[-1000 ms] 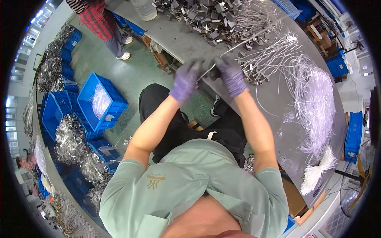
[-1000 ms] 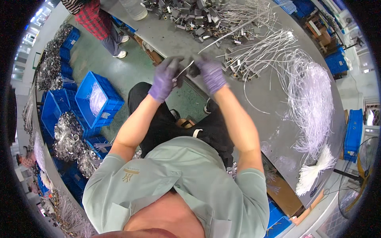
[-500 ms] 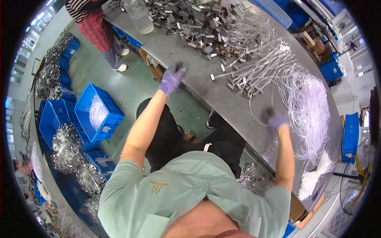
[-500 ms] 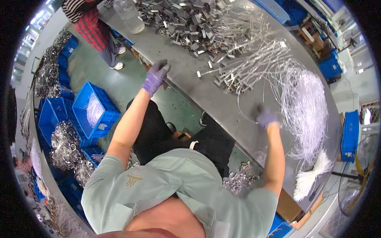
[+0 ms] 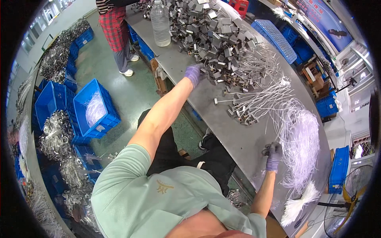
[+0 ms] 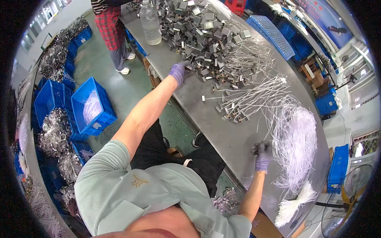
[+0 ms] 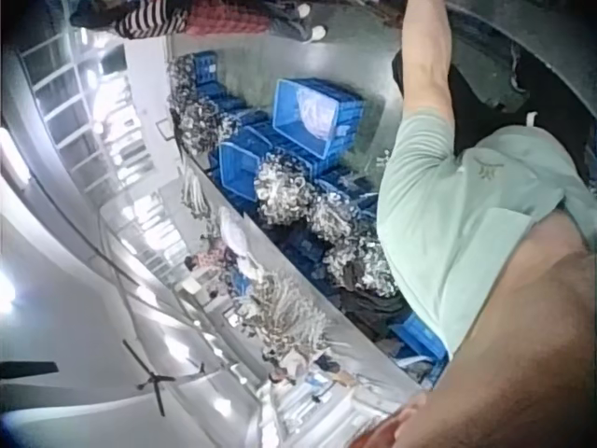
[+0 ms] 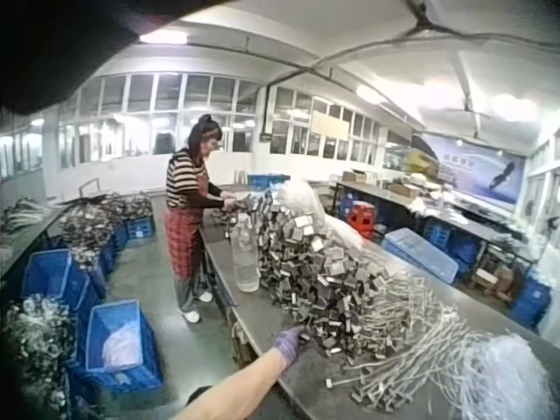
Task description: The person is sorting and bundling thin white wires at an electronics assembly station.
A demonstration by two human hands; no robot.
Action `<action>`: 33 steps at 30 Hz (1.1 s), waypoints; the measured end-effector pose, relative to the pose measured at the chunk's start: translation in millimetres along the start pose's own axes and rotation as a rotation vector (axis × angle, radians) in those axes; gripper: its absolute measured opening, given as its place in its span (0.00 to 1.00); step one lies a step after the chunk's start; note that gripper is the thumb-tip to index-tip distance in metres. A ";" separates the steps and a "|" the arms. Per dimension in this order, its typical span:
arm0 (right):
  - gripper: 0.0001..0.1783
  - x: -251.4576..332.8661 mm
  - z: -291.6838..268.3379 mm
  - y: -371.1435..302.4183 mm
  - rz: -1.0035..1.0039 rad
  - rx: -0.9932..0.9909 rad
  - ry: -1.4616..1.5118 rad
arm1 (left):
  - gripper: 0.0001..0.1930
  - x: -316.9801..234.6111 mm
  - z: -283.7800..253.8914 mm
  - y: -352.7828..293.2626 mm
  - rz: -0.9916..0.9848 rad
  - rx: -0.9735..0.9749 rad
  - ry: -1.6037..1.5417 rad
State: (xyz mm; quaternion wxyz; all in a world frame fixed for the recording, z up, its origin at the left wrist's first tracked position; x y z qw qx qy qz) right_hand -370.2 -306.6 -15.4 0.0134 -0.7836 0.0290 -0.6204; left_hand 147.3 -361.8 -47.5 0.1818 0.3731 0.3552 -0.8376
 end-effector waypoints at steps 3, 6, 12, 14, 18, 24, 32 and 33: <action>0.12 -24.8 5.4 1.2 -0.067 -0.137 0.062 | 0.10 -1.3 -9.3 -33.2 -0.011 0.037 0.013; 0.12 -122.5 -2.0 29.7 -0.306 -0.019 -0.448 | 0.09 8.2 -33.5 -40.6 -0.086 0.056 -0.034; 0.13 -49.6 98.9 10.9 0.208 0.098 0.191 | 0.13 -28.6 -103.3 -128.0 0.108 0.007 0.301; 0.15 -54.5 147.6 26.2 0.033 0.215 0.158 | 0.16 -26.8 -130.2 -136.0 0.305 0.061 0.456; 0.19 0.8 282.3 -12.9 0.281 0.517 0.413 | 0.15 -31.9 -164.7 -192.0 0.413 -0.004 0.632; 0.18 49.1 418.9 -15.5 0.393 0.685 0.725 | 0.09 -38.5 -223.3 -272.6 0.515 -0.103 0.834; 0.12 81.6 425.8 -3.2 0.391 0.444 0.795 | 0.17 -15.2 -381.8 -317.4 0.255 -0.443 0.928; 0.12 81.7 423.1 -3.2 0.397 0.441 0.793 | 0.18 -15.5 -395.1 -321.6 0.238 -0.481 0.899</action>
Point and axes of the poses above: each hand's wrist, its own y-axis towards the middle knuckle, its own z-axis out of the palm, x = y × z, the point moved 7 cm from there along y, towards the middle knuckle, and after that the axes turned 12 degrees about -x, right-handed, at the moved point
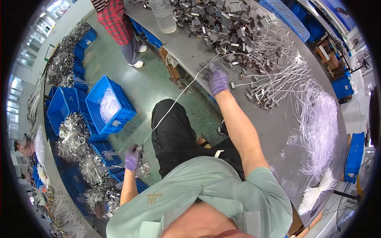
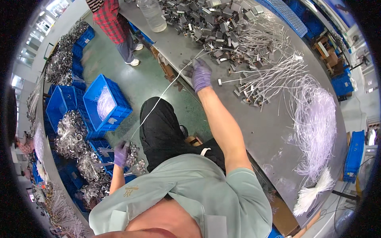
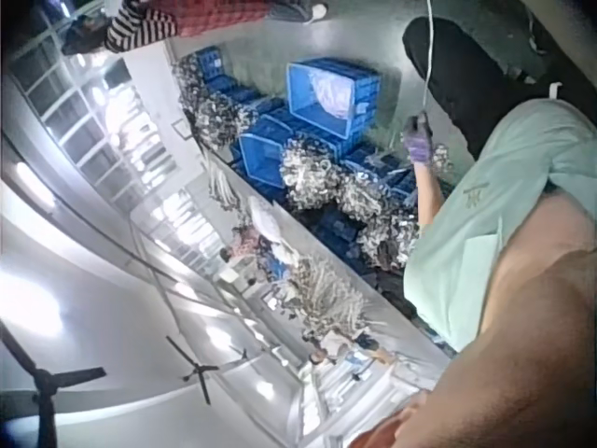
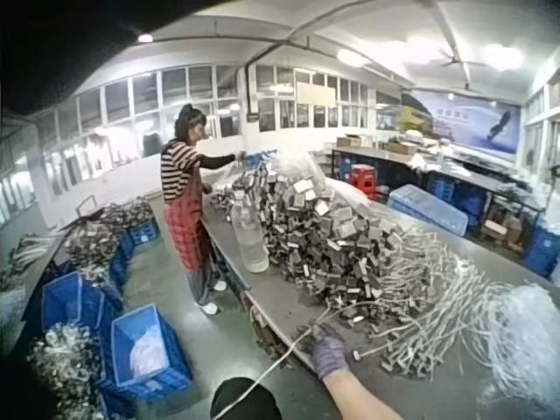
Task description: The person is sorting and bundling thin white wires at an electronics assembly station.
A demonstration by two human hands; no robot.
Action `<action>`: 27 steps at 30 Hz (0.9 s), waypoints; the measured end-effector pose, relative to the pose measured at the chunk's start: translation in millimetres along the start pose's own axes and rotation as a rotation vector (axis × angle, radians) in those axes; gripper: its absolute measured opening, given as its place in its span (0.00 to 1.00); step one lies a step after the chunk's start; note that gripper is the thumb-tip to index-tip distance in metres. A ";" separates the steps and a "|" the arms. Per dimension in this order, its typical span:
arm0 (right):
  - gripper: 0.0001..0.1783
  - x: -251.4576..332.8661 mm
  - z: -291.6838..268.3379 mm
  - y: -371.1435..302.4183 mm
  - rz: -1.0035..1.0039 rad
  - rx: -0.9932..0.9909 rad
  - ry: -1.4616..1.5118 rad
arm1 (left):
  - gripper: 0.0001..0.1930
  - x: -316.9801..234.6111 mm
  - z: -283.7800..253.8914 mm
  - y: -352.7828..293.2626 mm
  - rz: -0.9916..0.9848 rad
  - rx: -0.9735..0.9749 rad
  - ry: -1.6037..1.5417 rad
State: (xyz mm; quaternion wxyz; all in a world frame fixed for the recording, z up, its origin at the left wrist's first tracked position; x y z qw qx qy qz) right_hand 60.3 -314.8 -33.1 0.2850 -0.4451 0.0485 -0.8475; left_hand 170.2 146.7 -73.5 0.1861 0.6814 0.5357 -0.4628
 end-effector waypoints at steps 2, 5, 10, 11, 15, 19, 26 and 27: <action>0.17 15.2 -7.3 0.0 -0.115 -0.011 -0.046 | 0.17 16.2 -12.2 2.3 -0.034 -0.053 0.002; 0.17 41.3 -18.9 0.1 -0.193 -0.075 -0.024 | 0.16 28.3 -20.1 9.0 -0.070 -0.119 -0.040; 0.13 69.7 -25.5 -13.9 -0.299 -0.091 0.016 | 0.17 29.7 -22.7 17.9 -0.048 -0.148 -0.013; 0.13 67.2 -26.5 -15.1 -0.298 -0.094 0.014 | 0.17 28.8 -22.4 17.3 -0.050 -0.146 -0.013; 0.13 61.6 -31.7 -26.6 -0.282 -0.091 0.038 | 0.18 8.5 -16.1 17.2 0.019 -0.130 0.016; 0.14 28.5 -11.4 -56.0 -0.104 0.127 -0.104 | 0.20 -29.9 12.4 10.6 0.118 -0.049 -0.033; 0.13 59.3 12.7 -98.5 -0.085 0.321 -0.416 | 0.21 -69.8 40.6 -1.6 0.127 -0.046 0.086; 0.14 70.4 7.2 -94.2 -0.128 0.276 -0.394 | 0.21 -77.9 43.0 -2.8 0.152 -0.076 0.126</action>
Point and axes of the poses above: each hand's wrist, its own y-axis towards the middle knuckle, its own z-axis out of the palm, x = y × z, the point moved 7 cm from there along y, towards the middle knuckle, and after that the axes turned 12 degrees about -x, right-handed, at the moved point
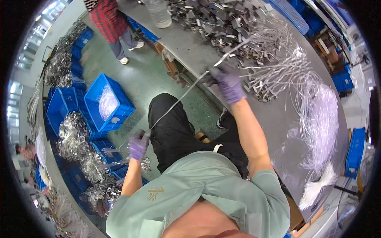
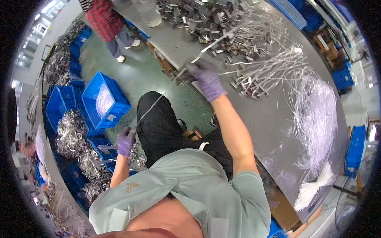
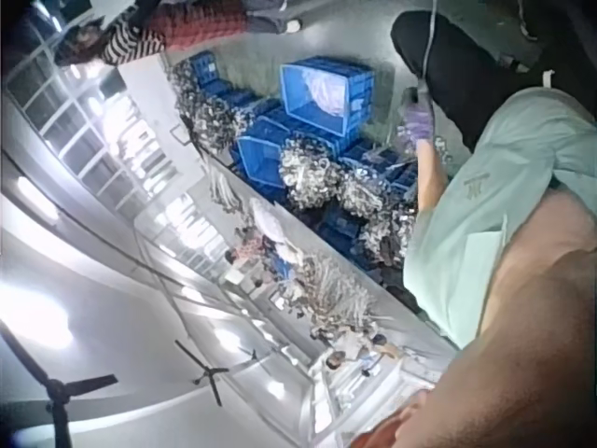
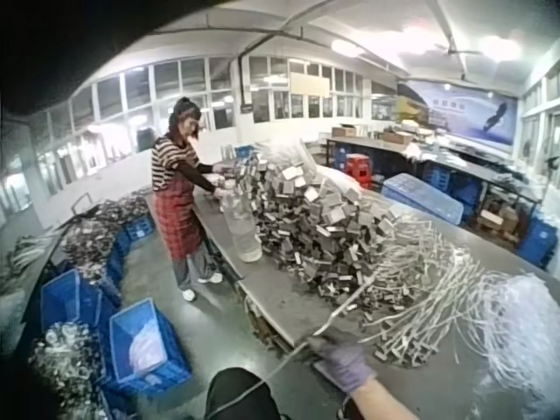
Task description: The person is sorting and bundling thin white wires at an electronics assembly station.
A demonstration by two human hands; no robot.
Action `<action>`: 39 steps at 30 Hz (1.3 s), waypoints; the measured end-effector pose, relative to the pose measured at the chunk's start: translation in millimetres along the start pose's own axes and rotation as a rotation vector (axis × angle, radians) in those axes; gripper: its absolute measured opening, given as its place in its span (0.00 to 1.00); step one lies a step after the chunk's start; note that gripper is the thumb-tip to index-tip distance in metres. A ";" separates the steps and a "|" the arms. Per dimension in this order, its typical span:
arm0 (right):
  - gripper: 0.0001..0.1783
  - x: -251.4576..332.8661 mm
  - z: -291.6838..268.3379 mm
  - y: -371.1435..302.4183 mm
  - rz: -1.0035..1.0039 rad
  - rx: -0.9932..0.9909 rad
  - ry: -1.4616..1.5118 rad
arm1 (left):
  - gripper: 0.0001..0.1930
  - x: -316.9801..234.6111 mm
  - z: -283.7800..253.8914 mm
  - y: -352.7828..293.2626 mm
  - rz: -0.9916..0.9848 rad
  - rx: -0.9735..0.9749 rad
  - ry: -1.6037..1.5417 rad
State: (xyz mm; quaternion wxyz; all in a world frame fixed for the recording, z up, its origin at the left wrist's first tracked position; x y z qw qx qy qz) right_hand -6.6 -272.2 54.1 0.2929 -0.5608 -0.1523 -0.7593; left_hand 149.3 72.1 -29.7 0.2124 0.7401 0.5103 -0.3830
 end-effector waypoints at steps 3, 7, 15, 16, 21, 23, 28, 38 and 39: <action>0.15 1.0 1.7 -4.3 -0.002 -0.008 -0.095 | 0.22 -32.8 20.0 3.4 0.147 -0.009 -0.039; 0.15 -17.1 24.4 -37.2 0.145 0.122 -0.261 | 0.22 -84.8 43.2 -5.4 0.191 0.109 -0.048; 0.14 31.1 -13.3 -28.0 0.023 -0.046 -0.304 | 0.21 -123.9 70.0 -0.4 0.298 0.151 -0.036; 0.14 28.2 -11.1 -31.1 0.022 -0.044 -0.305 | 0.19 -126.7 75.6 0.3 0.320 0.169 -0.143; 0.11 -31.3 19.7 -63.4 0.118 0.087 -0.461 | 0.15 -142.6 117.7 0.4 0.081 0.451 -0.421; 0.13 -39.6 10.9 -65.4 0.182 0.037 -0.318 | 0.16 -162.1 133.1 7.7 0.041 0.474 -0.452; 0.20 -32.8 -70.6 14.9 -0.266 -0.086 -0.893 | 0.21 -216.4 175.8 32.8 0.361 0.422 -0.420; 0.21 20.6 -357.9 -51.0 -0.182 -0.904 -1.364 | 0.20 -138.4 197.1 36.5 0.421 0.661 -0.299; 0.21 14.7 -374.4 -59.3 -0.039 -0.904 -1.446 | 0.19 -128.5 189.7 35.2 0.282 0.675 -0.341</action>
Point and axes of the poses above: each hand's wrist, its own y-axis towards the middle knuckle, its own z-axis out of the palm, x = y × z, the point moved 7 cm from there along y, towards the middle knuckle, and after that the axes turned 12 degrees about -x, right-handed, at the moved point
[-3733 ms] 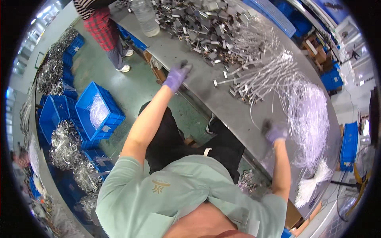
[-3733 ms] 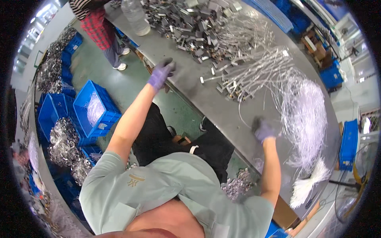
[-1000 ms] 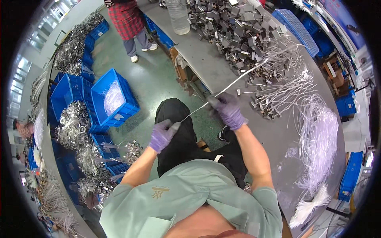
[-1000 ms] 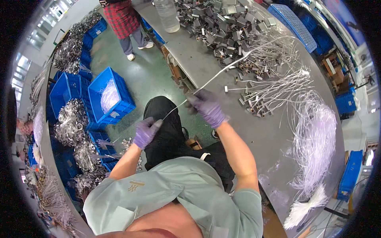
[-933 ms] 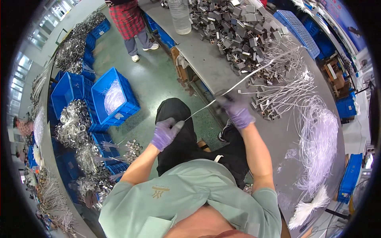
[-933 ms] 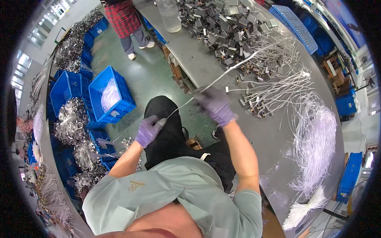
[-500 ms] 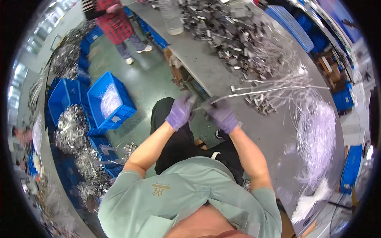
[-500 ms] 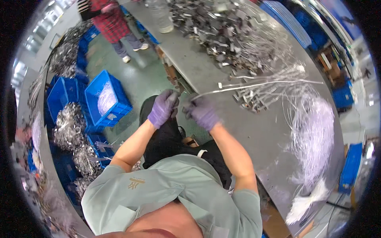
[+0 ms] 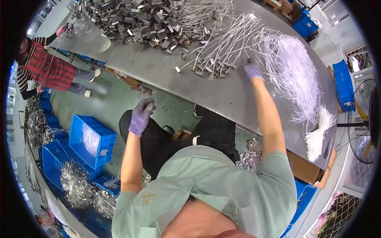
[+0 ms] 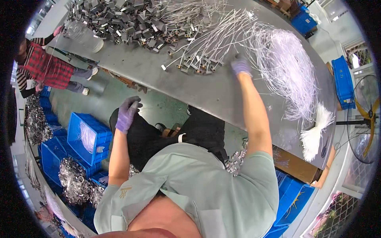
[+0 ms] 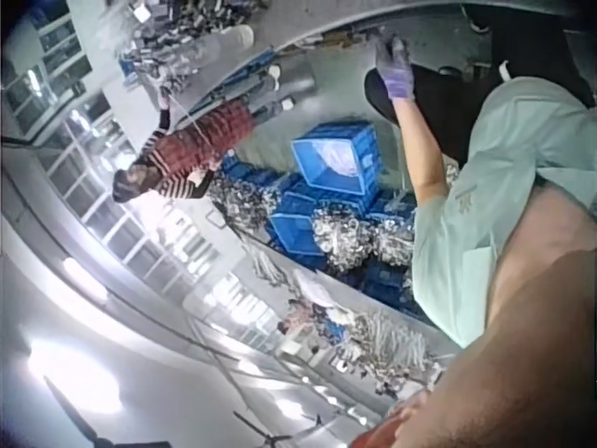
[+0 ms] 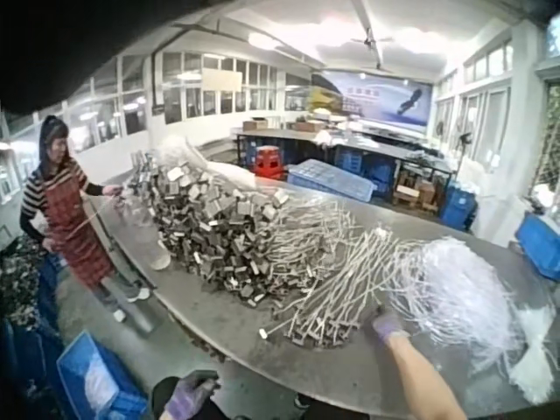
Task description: The person is sorting and bundling thin white wires at an electronics assembly station.
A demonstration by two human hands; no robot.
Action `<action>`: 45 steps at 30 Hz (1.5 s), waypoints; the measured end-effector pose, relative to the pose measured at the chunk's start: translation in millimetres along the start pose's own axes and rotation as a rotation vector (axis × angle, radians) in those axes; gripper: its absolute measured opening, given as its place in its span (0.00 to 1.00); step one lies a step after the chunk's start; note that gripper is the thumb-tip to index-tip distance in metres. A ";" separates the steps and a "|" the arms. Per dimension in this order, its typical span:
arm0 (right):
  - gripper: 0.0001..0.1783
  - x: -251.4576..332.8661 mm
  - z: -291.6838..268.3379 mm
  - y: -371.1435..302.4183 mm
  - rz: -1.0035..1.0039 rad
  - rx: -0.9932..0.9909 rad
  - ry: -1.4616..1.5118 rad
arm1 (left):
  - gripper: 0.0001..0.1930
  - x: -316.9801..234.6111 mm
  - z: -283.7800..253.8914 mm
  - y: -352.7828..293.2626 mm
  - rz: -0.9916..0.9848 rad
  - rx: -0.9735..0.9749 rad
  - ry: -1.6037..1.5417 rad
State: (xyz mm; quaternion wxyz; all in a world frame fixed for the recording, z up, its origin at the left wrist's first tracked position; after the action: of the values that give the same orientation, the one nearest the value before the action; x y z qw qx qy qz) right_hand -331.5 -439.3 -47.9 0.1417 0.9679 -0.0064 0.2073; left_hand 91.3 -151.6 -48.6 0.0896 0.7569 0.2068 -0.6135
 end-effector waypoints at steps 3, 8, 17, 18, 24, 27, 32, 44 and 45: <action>0.19 -23.5 9.5 -4.9 0.026 0.112 -0.187 | 0.18 0.0 -12.4 -9.6 -0.066 -0.029 -0.037; 0.18 -46.6 45.5 9.8 0.006 0.205 -0.230 | 0.19 2.3 -9.1 25.5 -0.013 0.007 0.025; 0.16 55.8 45.3 -164.9 0.108 0.789 0.722 | 0.25 -52.7 22.3 156.5 0.034 -0.163 -0.150; 0.16 81.7 23.9 -187.8 0.219 0.882 0.669 | 0.25 -59.2 34.0 170.0 0.040 -0.162 -0.152; 0.14 142.4 17.5 -237.7 0.212 0.987 0.880 | 0.16 -44.6 64.5 232.5 -0.120 -0.355 -0.336; 0.14 168.4 14.1 -219.7 0.079 0.899 0.963 | 0.12 -1.9 41.9 253.2 0.025 -0.290 -0.350; 0.13 199.0 43.4 -177.2 0.121 0.774 1.074 | 0.10 -24.7 33.9 151.3 -0.237 -0.138 -0.743; 0.13 357.2 120.0 -150.7 0.477 0.971 1.675 | 0.08 13.3 -101.0 -120.1 -0.152 -0.331 -0.240; 0.12 361.7 125.5 -147.6 0.489 0.930 1.759 | 0.09 39.4 -110.6 -143.9 -0.412 -0.411 -0.466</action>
State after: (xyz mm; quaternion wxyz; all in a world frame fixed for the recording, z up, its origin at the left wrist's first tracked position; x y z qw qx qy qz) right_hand 59.7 -315.7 -51.9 -0.3395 0.4046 -0.0161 0.8490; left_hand 135.4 28.7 -44.1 0.1589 0.5056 0.4479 -0.7201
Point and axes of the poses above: each hand's wrist, its own y-axis towards the middle knuckle, its own z-axis out of the palm, x = y × z, the point moved 7 cm from there along y, towards the middle knuckle, and after that the axes turned 12 degrees about -x, right-handed, at the moved point
